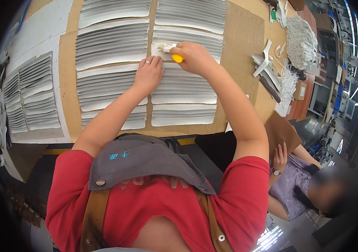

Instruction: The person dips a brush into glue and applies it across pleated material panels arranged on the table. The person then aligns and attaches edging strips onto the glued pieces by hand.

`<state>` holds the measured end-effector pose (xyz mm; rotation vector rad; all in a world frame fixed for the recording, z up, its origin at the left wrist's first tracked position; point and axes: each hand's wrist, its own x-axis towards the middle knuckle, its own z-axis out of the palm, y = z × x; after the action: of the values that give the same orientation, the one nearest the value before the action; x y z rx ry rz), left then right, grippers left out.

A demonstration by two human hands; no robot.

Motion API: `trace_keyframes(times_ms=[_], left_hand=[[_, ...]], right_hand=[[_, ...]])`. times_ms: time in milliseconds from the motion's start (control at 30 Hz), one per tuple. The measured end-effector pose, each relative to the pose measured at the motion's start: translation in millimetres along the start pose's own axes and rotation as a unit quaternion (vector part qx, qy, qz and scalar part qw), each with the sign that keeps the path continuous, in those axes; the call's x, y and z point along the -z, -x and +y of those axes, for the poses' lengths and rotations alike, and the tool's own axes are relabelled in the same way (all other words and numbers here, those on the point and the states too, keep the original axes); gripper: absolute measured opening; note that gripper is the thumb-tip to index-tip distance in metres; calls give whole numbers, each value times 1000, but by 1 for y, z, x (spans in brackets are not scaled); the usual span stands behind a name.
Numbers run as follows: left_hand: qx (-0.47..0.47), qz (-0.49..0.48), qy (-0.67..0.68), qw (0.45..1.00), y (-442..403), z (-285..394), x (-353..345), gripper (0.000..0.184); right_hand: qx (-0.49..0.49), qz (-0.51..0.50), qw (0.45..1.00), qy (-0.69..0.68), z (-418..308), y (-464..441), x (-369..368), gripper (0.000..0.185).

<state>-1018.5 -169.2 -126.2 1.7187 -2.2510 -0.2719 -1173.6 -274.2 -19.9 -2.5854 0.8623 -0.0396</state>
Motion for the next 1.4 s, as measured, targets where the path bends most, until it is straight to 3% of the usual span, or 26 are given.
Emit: trace_keyframes(times_ms=[133,233,500,867,967,1067,1167,1400], left_hand=[[3,-4,-10,1000,-1,0,-2,33],[10,-1,-10,1000,-1,1,-1,34],[5,-9,-19,1000,-2,0,1,34],[-7,-5,-22,1000,-1,0,2,34],[-8,-1,-23,1000,-2,0,1,33],[-14,-2,-23,1000,-3,0,4,32],[-17,-4,-23,1000,-4,-1,5,32],[-15,-4,-28,999,-4,0,5,31]], right_hand=[[-48,0,999,16,0,8,12,13],[8,76,996,-42,-14,-3,3,13],[-1,14,1000,-10,18,27,2,17],[-170,-39,978,115,78,104,40,9],[-160,52,983,67,59,89,43,10],[-42,122,991,-37,33,69,31,14],[-22,40,999,-20,36,69,16,16],[-145,-8,989,43,97,134,34,14]])
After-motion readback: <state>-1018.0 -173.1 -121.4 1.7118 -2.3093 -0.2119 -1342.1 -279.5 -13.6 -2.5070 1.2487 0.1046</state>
